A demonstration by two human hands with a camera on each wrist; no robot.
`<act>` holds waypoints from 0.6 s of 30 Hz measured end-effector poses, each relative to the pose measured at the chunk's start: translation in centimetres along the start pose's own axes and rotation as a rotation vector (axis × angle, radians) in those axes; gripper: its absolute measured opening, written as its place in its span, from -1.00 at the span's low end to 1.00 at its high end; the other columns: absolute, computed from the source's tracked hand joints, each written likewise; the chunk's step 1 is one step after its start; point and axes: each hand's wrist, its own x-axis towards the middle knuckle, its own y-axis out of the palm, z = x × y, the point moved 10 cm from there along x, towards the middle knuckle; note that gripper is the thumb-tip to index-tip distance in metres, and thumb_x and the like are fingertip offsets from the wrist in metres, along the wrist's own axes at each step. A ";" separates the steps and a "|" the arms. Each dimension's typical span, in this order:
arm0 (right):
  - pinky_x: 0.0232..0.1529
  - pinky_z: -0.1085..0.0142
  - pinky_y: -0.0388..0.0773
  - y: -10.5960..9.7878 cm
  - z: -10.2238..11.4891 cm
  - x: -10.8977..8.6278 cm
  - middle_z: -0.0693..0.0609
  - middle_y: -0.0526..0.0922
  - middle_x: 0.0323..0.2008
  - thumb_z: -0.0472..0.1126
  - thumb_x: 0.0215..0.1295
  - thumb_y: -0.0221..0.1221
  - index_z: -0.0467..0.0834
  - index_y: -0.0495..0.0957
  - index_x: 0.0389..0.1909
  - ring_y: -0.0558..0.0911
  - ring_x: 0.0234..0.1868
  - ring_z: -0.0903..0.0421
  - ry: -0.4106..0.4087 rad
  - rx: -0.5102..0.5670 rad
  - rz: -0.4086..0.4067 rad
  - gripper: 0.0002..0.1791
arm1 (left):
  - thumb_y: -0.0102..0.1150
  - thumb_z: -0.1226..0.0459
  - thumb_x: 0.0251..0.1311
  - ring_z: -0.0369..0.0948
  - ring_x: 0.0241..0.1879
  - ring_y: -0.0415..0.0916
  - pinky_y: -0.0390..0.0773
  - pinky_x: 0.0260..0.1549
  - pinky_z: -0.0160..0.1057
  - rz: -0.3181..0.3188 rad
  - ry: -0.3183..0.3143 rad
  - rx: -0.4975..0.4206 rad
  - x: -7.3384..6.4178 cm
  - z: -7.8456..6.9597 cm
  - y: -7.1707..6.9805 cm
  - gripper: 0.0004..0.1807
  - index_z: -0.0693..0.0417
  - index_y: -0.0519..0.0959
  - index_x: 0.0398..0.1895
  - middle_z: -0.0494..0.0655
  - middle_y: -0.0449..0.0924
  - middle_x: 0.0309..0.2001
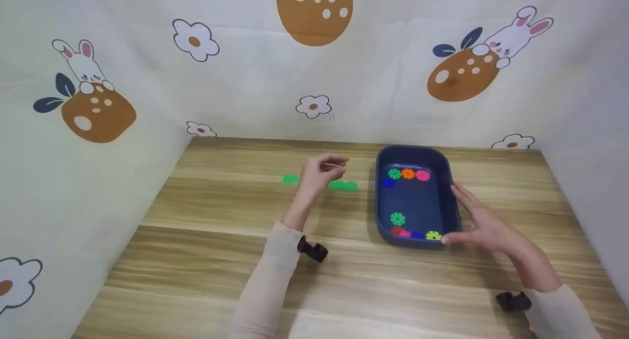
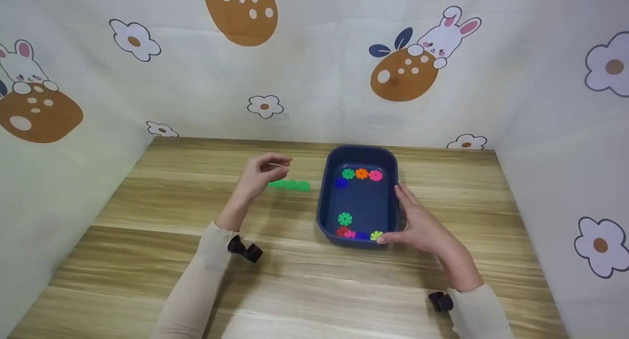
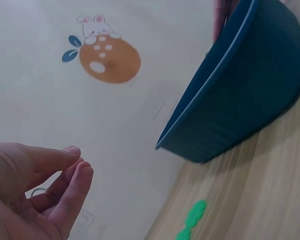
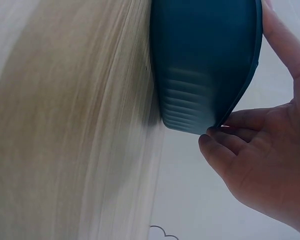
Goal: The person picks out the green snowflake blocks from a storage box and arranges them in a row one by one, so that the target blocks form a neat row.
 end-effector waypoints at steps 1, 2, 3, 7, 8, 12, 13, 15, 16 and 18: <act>0.35 -0.47 -0.02 0.0 0.0 0.0 -0.41 -0.15 0.55 -0.04 -0.08 0.54 -0.31 -0.12 0.56 -0.07 0.51 -0.49 0.002 0.004 0.001 0.32 | 0.27 0.47 0.21 -0.24 -0.24 0.69 0.70 -0.13 -0.28 0.012 -0.004 -0.001 -0.1 0.0 0.5 -0.76 0.33 0.67 -0.05 0.30 0.68 -0.08; 0.35 -0.47 -0.03 0.1 0.0 0.0 -0.41 -0.15 0.55 -0.04 -0.08 0.54 -0.31 -0.12 0.56 -0.07 0.51 -0.49 0.004 0.006 0.001 0.32 | 0.26 0.47 0.21 -0.23 -0.23 0.69 0.70 -0.13 -0.29 0.024 -0.005 0.000 -0.1 0.0 0.9 -0.75 0.33 0.67 -0.05 0.31 0.68 -0.06; 0.36 -0.47 -0.03 0.1 -0.1 0.0 -0.41 -0.15 0.55 -0.03 -0.08 0.54 -0.31 -0.12 0.56 -0.08 0.51 -0.48 0.006 0.008 0.001 0.32 | 0.27 0.46 0.21 -0.22 -0.22 0.69 0.70 -0.13 -0.29 0.036 -0.005 -0.002 -0.3 0.0 1.4 -0.75 0.33 0.67 -0.04 0.31 0.67 -0.06; 0.37 -0.46 -0.05 0.1 -0.1 -0.1 -0.41 -0.16 0.55 -0.02 -0.07 0.54 -0.32 -0.12 0.56 -0.09 0.52 -0.48 0.008 0.010 0.001 0.32 | 0.29 0.43 0.21 -0.17 -0.20 0.71 0.69 -0.14 -0.31 0.071 -0.001 0.018 -0.6 0.0 3.2 -0.75 0.31 0.67 -0.05 0.26 0.70 -0.07; 0.37 -0.46 -0.06 0.1 -0.1 -0.1 -0.41 -0.16 0.55 -0.02 -0.08 0.54 -0.32 -0.12 0.56 -0.09 0.52 -0.48 0.007 0.011 0.000 0.33 | 0.29 0.42 0.20 -0.15 -0.19 0.71 0.69 -0.15 -0.32 0.077 0.008 0.031 -0.7 -0.1 3.6 -0.76 0.31 0.67 -0.06 0.24 0.71 -0.08; 0.36 -0.46 -0.06 0.0 0.1 -0.1 -0.43 -0.15 0.54 -0.05 -0.09 0.55 -0.35 -0.12 0.55 -0.09 0.51 -0.50 -0.012 0.013 -0.005 0.33 | 0.30 0.42 0.19 -0.09 -0.17 0.71 0.68 -0.18 -0.34 0.110 0.039 0.065 -1.1 -0.3 5.3 -0.77 0.28 0.69 -0.08 0.21 0.73 -0.10; 0.37 -0.46 -0.05 0.0 0.1 -0.1 -0.43 -0.14 0.54 -0.05 -0.09 0.55 -0.35 -0.11 0.55 -0.09 0.51 -0.50 -0.014 0.013 -0.005 0.33 | 0.30 0.43 0.20 -0.08 -0.16 0.71 0.67 -0.18 -0.35 0.120 0.047 0.067 -1.2 -0.3 5.8 -0.78 0.28 0.69 -0.08 0.21 0.73 -0.10; 0.36 -0.46 -0.04 0.0 0.1 -0.1 -0.43 -0.13 0.54 -0.05 -0.10 0.55 -0.35 -0.11 0.55 -0.07 0.51 -0.50 -0.014 0.011 -0.004 0.33 | 0.29 0.45 0.20 -0.04 -0.15 0.71 0.68 -0.16 -0.35 0.144 0.059 0.061 -1.5 -0.4 6.8 -0.78 0.28 0.69 -0.08 0.23 0.72 -0.10; 0.36 -0.46 -0.04 0.0 0.1 -0.1 -0.43 -0.13 0.54 -0.05 -0.10 0.55 -0.35 -0.11 0.54 -0.07 0.50 -0.50 -0.013 0.011 -0.003 0.33 | 0.29 0.46 0.20 -0.03 -0.14 0.70 0.67 -0.15 -0.35 0.159 0.064 0.060 -1.6 -0.4 7.3 -0.78 0.29 0.69 -0.07 0.25 0.72 -0.09; 0.36 -0.46 -0.03 0.1 0.1 -0.1 -0.43 -0.12 0.54 -0.05 -0.10 0.55 -0.35 -0.11 0.54 -0.07 0.50 -0.49 -0.006 0.011 0.001 0.33 | 0.28 0.46 0.21 0.00 -0.11 0.70 0.67 -0.11 -0.34 0.193 0.073 0.059 -1.8 -0.4 8.5 -0.77 0.30 0.68 -0.06 0.26 0.71 -0.08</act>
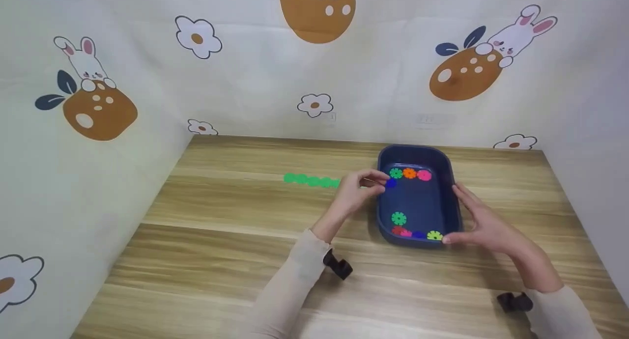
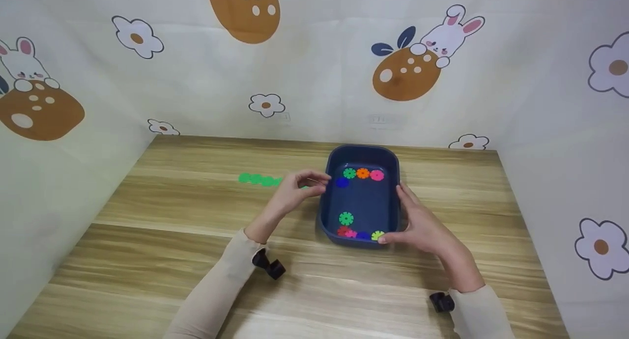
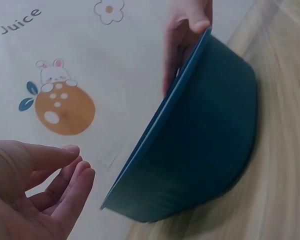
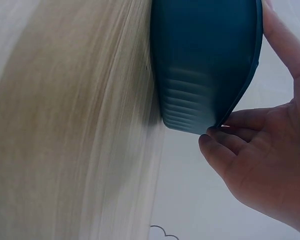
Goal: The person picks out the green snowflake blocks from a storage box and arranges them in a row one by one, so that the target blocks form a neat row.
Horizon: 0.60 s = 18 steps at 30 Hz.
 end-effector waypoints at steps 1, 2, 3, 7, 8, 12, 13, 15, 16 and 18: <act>0.36 -0.46 -0.03 0.0 0.0 0.0 -0.43 -0.13 0.54 -0.05 -0.10 0.55 -0.35 -0.11 0.54 -0.07 0.50 -0.49 0.002 0.000 0.002 0.33 | 0.28 0.46 0.21 0.01 -0.09 0.69 0.67 -0.08 -0.33 0.018 0.003 0.007 0.0 -0.1 0.6 -0.76 0.29 0.68 -0.05 0.25 0.71 -0.07; 0.36 -0.46 -0.03 0.0 0.0 0.0 -0.43 -0.13 0.54 -0.05 -0.10 0.55 -0.35 -0.12 0.55 -0.07 0.50 -0.49 0.005 -0.001 0.004 0.33 | 0.27 0.46 0.22 0.03 -0.06 0.68 0.66 -0.05 -0.31 0.039 0.007 0.008 0.0 -0.1 1.2 -0.76 0.29 0.67 -0.04 0.25 0.71 -0.05; 0.35 -0.46 -0.03 0.0 -0.1 0.0 -0.43 -0.14 0.54 -0.05 -0.09 0.55 -0.35 -0.12 0.55 -0.07 0.50 -0.49 0.008 0.000 0.005 0.33 | 0.26 0.46 0.23 0.05 -0.02 0.67 0.65 -0.01 -0.30 0.061 0.011 0.005 -0.1 -0.2 1.8 -0.75 0.29 0.67 -0.03 0.25 0.70 -0.02; 0.34 -0.47 -0.02 0.1 0.0 0.1 -0.43 -0.14 0.54 -0.05 -0.08 0.54 -0.34 -0.13 0.55 -0.07 0.50 -0.50 0.018 -0.001 0.012 0.32 | 0.23 0.44 0.26 0.08 0.14 0.58 0.58 0.15 -0.22 0.130 0.024 -0.016 -0.2 -0.9 3.9 -0.72 0.27 0.64 0.03 0.22 0.65 0.08; 0.34 -0.47 -0.01 0.1 0.0 0.1 -0.43 -0.14 0.54 -0.05 -0.07 0.54 -0.33 -0.13 0.55 -0.06 0.50 -0.50 0.021 0.001 0.014 0.32 | 0.22 0.44 0.27 0.09 0.17 0.55 0.56 0.18 -0.21 0.144 0.028 -0.027 -0.2 -1.1 4.4 -0.72 0.27 0.64 0.05 0.21 0.63 0.10; 0.33 -0.48 -0.01 0.1 0.0 0.0 -0.43 -0.14 0.54 -0.04 -0.04 0.53 -0.31 -0.14 0.56 -0.06 0.49 -0.51 0.032 -0.001 0.018 0.31 | 0.19 0.38 0.32 -0.02 0.23 0.50 0.46 0.31 -0.14 0.210 0.007 -0.008 -0.2 -1.5 6.4 -0.69 0.20 0.60 0.12 0.08 0.58 0.17; 0.33 -0.48 -0.01 0.0 0.0 0.0 -0.43 -0.14 0.54 -0.04 -0.03 0.53 -0.31 -0.14 0.56 -0.06 0.49 -0.51 0.032 -0.001 0.017 0.30 | 0.18 0.37 0.33 -0.03 0.25 0.49 0.44 0.33 -0.09 0.226 -0.008 -0.001 -0.2 -1.4 6.9 -0.68 0.19 0.59 0.13 0.06 0.57 0.20; 0.33 -0.48 -0.01 0.0 0.0 0.0 -0.43 -0.15 0.55 -0.03 -0.02 0.52 -0.31 -0.14 0.56 -0.06 0.49 -0.51 0.037 -0.004 0.018 0.30 | 0.17 0.35 0.35 -0.04 0.26 0.47 0.41 0.35 -0.08 0.250 -0.044 0.033 -0.2 -0.9 7.8 -0.68 0.16 0.57 0.14 0.03 0.54 0.22; 0.33 -0.49 -0.02 0.1 0.0 -0.1 -0.42 -0.15 0.55 -0.02 -0.02 0.52 -0.31 -0.14 0.56 -0.06 0.50 -0.51 0.041 -0.006 0.019 0.30 | 0.16 0.34 0.35 -0.02 0.28 0.46 0.40 0.36 -0.08 0.263 -0.055 0.057 -0.2 -0.7 8.3 -0.68 0.17 0.57 0.15 0.04 0.54 0.22; 0.33 -0.49 -0.02 0.1 -0.1 0.0 -0.42 -0.16 0.55 0.00 -0.01 0.51 -0.30 -0.14 0.56 -0.07 0.50 -0.51 0.047 -0.009 0.022 0.30 | 0.17 0.34 0.35 0.00 0.28 0.45 0.41 0.35 -0.13 0.271 -0.084 0.111 -0.2 -0.2 8.9 -0.69 0.14 0.58 0.13 0.02 0.54 0.22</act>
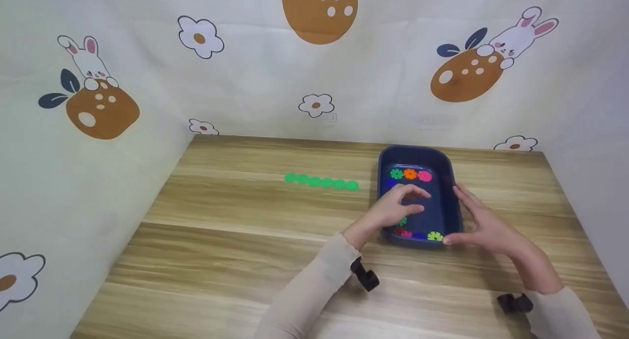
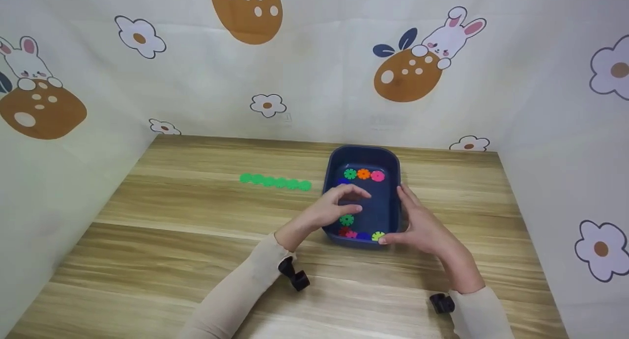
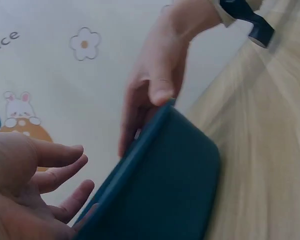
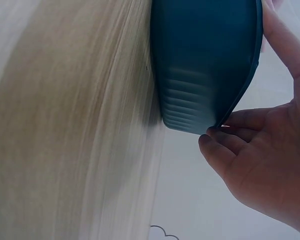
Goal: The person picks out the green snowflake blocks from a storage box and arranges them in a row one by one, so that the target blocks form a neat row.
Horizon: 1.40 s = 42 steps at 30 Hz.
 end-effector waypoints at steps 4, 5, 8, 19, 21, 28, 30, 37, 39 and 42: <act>0.33 -0.50 -0.03 0.0 -0.1 0.1 -0.41 -0.17 0.56 -0.01 -0.02 0.51 -0.30 -0.15 0.56 -0.08 0.50 -0.51 -0.002 0.007 0.000 0.30 | 0.19 0.31 0.34 -0.09 0.25 0.48 0.41 0.32 -0.28 0.007 -0.046 0.126 0.4 0.3 0.8 -0.72 0.07 0.62 0.10 -0.05 0.59 0.18; 0.32 -0.50 -0.03 0.0 -0.1 0.1 -0.41 -0.17 0.55 -0.02 -0.02 0.52 -0.30 -0.14 0.56 -0.08 0.50 -0.51 -0.008 0.009 -0.002 0.30 | 0.19 0.30 0.34 -0.11 0.24 0.48 0.40 0.32 -0.30 0.005 -0.060 0.143 0.5 0.4 0.9 -0.72 0.04 0.62 0.09 -0.08 0.59 0.17; 0.33 -0.49 -0.02 -0.1 0.0 0.1 -0.43 -0.13 0.54 -0.05 -0.05 0.53 -0.34 -0.11 0.55 -0.05 0.49 -0.51 -0.043 0.010 -0.018 0.30 | 0.20 0.29 0.34 -0.15 0.23 0.48 0.40 0.30 -0.34 -0.002 -0.088 0.161 0.8 0.6 1.0 -0.73 -0.02 0.63 0.08 -0.12 0.59 0.16; 0.34 -0.47 -0.02 -0.1 0.1 0.1 -0.42 -0.12 0.54 -0.04 -0.04 0.53 -0.35 -0.10 0.54 -0.05 0.50 -0.51 -0.055 0.006 -0.015 0.28 | 0.20 0.32 0.33 -0.26 0.15 0.55 0.44 0.24 -0.40 0.027 -0.089 0.172 2.1 1.5 2.4 -0.73 -0.04 0.63 0.07 -0.16 0.65 0.12; 0.34 -0.47 -0.03 -0.1 0.1 0.1 -0.43 -0.13 0.54 -0.04 -0.04 0.52 -0.35 -0.10 0.54 -0.06 0.50 -0.51 -0.054 0.011 -0.016 0.28 | 0.21 0.32 0.33 -0.27 0.11 0.54 0.45 0.23 -0.39 0.016 -0.104 0.179 2.2 1.8 2.4 -0.73 -0.06 0.63 0.06 -0.17 0.64 0.11; 0.35 -0.47 -0.05 0.0 -0.2 0.2 -0.41 -0.16 0.55 -0.03 -0.03 0.52 -0.34 -0.13 0.55 -0.08 0.51 -0.50 -0.046 0.016 -0.012 0.29 | 0.30 0.24 0.26 -0.16 0.16 0.40 0.42 0.26 -0.24 -0.034 -0.282 0.283 2.1 3.2 2.1 -0.66 -0.17 0.61 0.10 -0.13 0.48 0.13; 0.35 -0.47 -0.05 0.0 -0.1 0.1 -0.41 -0.16 0.55 -0.03 -0.02 0.52 -0.34 -0.13 0.55 -0.08 0.51 -0.50 -0.048 0.012 -0.012 0.29 | 0.33 0.23 0.23 -0.19 0.16 0.42 0.43 0.25 -0.26 -0.001 -0.315 0.312 2.1 3.5 2.4 -0.61 -0.16 0.58 0.14 -0.14 0.51 0.12; 0.34 -0.47 -0.03 -0.3 0.2 0.0 -0.45 -0.14 0.54 -0.05 -0.04 0.52 -0.38 -0.11 0.54 -0.07 0.49 -0.53 -0.078 0.015 -0.022 0.29 | 0.44 0.32 0.07 -0.35 -0.04 0.56 0.51 0.05 -0.47 0.081 -0.292 0.416 2.6 3.6 3.4 -0.55 -0.09 0.65 0.09 -0.21 0.70 0.01; 0.33 -0.48 -0.03 -0.3 0.3 0.0 -0.47 -0.14 0.53 -0.07 -0.05 0.53 -0.38 -0.12 0.54 -0.06 0.48 -0.54 -0.080 0.021 -0.020 0.29 | 0.47 0.33 0.03 -0.37 -0.11 0.55 0.51 -0.02 -0.51 0.083 -0.285 0.477 2.8 3.6 3.4 -0.58 -0.11 0.70 0.02 -0.26 0.72 -0.04; 0.33 -0.47 -0.02 -0.1 0.3 0.1 -0.48 -0.15 0.52 -0.08 -0.05 0.52 -0.38 -0.13 0.54 -0.06 0.48 -0.54 -0.074 0.020 -0.012 0.29 | 0.46 0.35 0.02 -0.36 -0.19 0.50 0.50 -0.12 -0.53 0.071 -0.272 0.579 3.1 3.6 3.4 -0.65 -0.16 0.73 -0.10 -0.30 0.70 -0.14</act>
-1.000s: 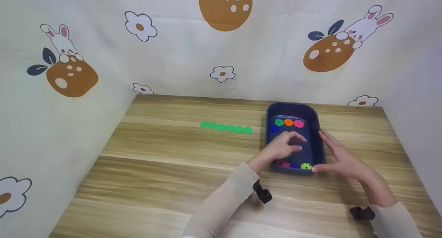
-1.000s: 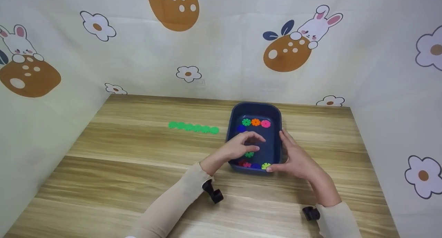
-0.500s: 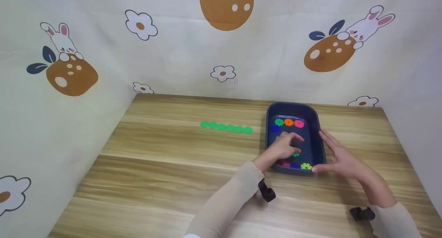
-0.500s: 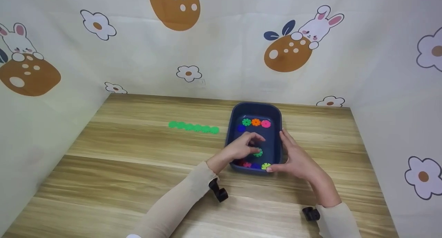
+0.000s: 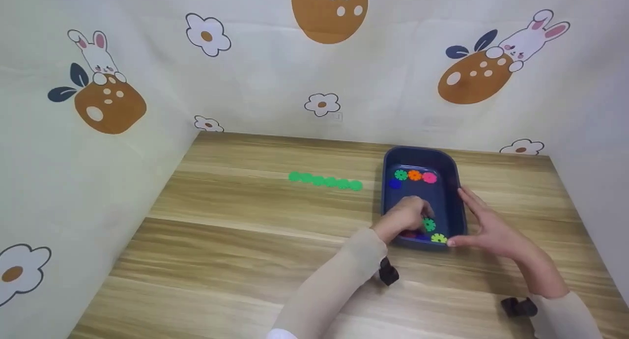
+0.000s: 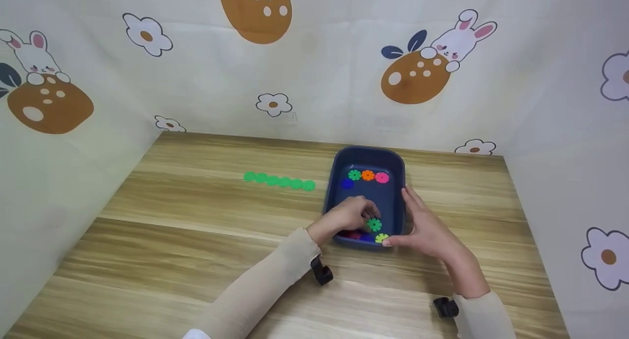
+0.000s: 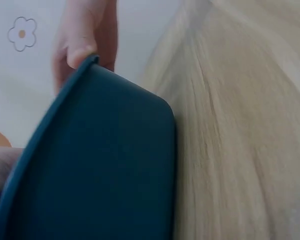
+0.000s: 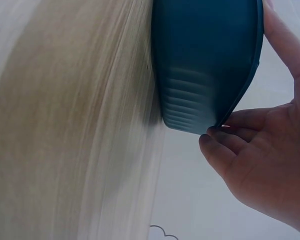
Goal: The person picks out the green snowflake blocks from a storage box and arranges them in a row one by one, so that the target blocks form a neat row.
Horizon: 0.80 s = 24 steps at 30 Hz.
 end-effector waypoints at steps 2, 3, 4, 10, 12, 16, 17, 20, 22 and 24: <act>0.34 -0.47 -0.02 0.1 -0.1 0.0 -0.48 -0.15 0.53 -0.08 -0.05 0.52 -0.37 -0.13 0.54 -0.06 0.48 -0.54 0.005 0.003 0.005 0.30 | 0.43 0.37 0.04 -0.35 -0.21 0.47 0.49 -0.15 -0.52 -0.020 -0.001 0.056 0.2 -0.1 0.0 -0.69 -0.19 0.74 -0.17 -0.31 0.67 -0.20; 0.34 -0.47 -0.02 0.1 -0.1 0.0 -0.47 -0.15 0.53 -0.08 -0.04 0.52 -0.36 -0.13 0.54 -0.06 0.48 -0.54 0.007 0.002 0.006 0.29 | 0.41 0.39 0.06 -0.35 -0.21 0.46 0.49 -0.15 -0.52 -0.028 0.003 0.078 0.2 -0.1 0.0 -0.70 -0.20 0.75 -0.19 -0.31 0.65 -0.21; 0.34 -0.46 -0.02 0.1 -0.1 0.0 -0.47 -0.15 0.53 -0.08 -0.04 0.52 -0.36 -0.13 0.55 -0.06 0.49 -0.53 0.008 0.000 0.006 0.29 | 0.38 0.40 0.06 -0.35 -0.22 0.45 0.49 -0.16 -0.51 -0.036 0.009 0.101 0.3 -0.2 -0.1 -0.70 -0.21 0.74 -0.21 -0.31 0.63 -0.23; 0.35 -0.46 -0.03 0.1 -0.1 0.0 -0.46 -0.15 0.53 -0.07 -0.03 0.52 -0.35 -0.13 0.55 -0.06 0.49 -0.53 0.013 -0.002 0.004 0.29 | 0.35 0.40 0.10 -0.32 -0.23 0.43 0.50 -0.14 -0.47 -0.054 0.065 0.167 0.1 -0.8 -0.1 -0.74 -0.18 0.70 -0.23 -0.28 0.54 -0.26; 0.35 -0.47 -0.04 0.1 -0.2 0.0 -0.47 -0.15 0.53 -0.07 -0.02 0.52 -0.37 -0.13 0.54 -0.07 0.49 -0.53 0.015 0.002 0.002 0.29 | 0.35 0.38 0.12 -0.31 -0.23 0.42 0.49 -0.13 -0.46 -0.056 0.087 0.195 -0.1 -1.1 -0.1 -0.75 -0.19 0.66 -0.22 -0.28 0.51 -0.25; 0.35 -0.47 -0.06 0.1 -0.3 0.1 -0.47 -0.16 0.53 -0.05 -0.01 0.51 -0.38 -0.13 0.54 -0.08 0.49 -0.53 0.024 0.002 0.002 0.28 | 0.34 0.38 0.15 -0.32 -0.25 0.45 0.50 -0.19 -0.45 -0.045 0.120 0.205 0.0 -1.5 0.1 -0.74 -0.20 0.60 -0.21 -0.31 0.56 -0.27; 0.35 -0.47 -0.06 0.1 -0.3 0.1 -0.47 -0.16 0.53 -0.05 -0.01 0.51 -0.37 -0.13 0.54 -0.07 0.49 -0.53 0.025 0.000 0.002 0.28 | 0.35 0.37 0.15 -0.33 -0.27 0.46 0.50 -0.22 -0.45 -0.039 0.117 0.191 0.0 -1.5 0.1 -0.75 -0.20 0.60 -0.22 -0.32 0.57 -0.29; 0.35 -0.47 -0.05 0.0 -0.3 0.1 -0.47 -0.16 0.53 -0.06 -0.02 0.51 -0.37 -0.13 0.54 -0.07 0.49 -0.54 0.025 -0.007 0.002 0.28 | 0.37 0.37 0.14 -0.35 -0.32 0.49 0.50 -0.30 -0.44 -0.019 0.100 0.112 0.1 -1.3 0.1 -0.77 -0.21 0.63 -0.28 -0.33 0.60 -0.33; 0.35 -0.47 -0.04 0.0 -0.3 0.1 -0.46 -0.16 0.53 -0.06 -0.01 0.51 -0.35 -0.13 0.55 -0.07 0.49 -0.53 0.029 -0.011 0.003 0.28 | 0.38 0.36 0.13 -0.35 -0.35 0.49 0.50 -0.33 -0.44 -0.014 0.090 0.057 0.1 -1.2 0.0 -0.79 -0.22 0.65 -0.32 -0.33 0.61 -0.35; 0.34 -0.47 -0.04 0.0 -0.4 0.0 -0.46 -0.15 0.53 -0.06 -0.02 0.52 -0.35 -0.13 0.55 -0.06 0.49 -0.53 0.028 -0.013 0.003 0.28 | 0.34 0.36 0.16 -0.35 -0.38 0.48 0.49 -0.36 -0.45 -0.020 0.090 0.015 0.1 -1.2 -0.1 -0.80 -0.23 0.68 -0.34 -0.34 0.62 -0.38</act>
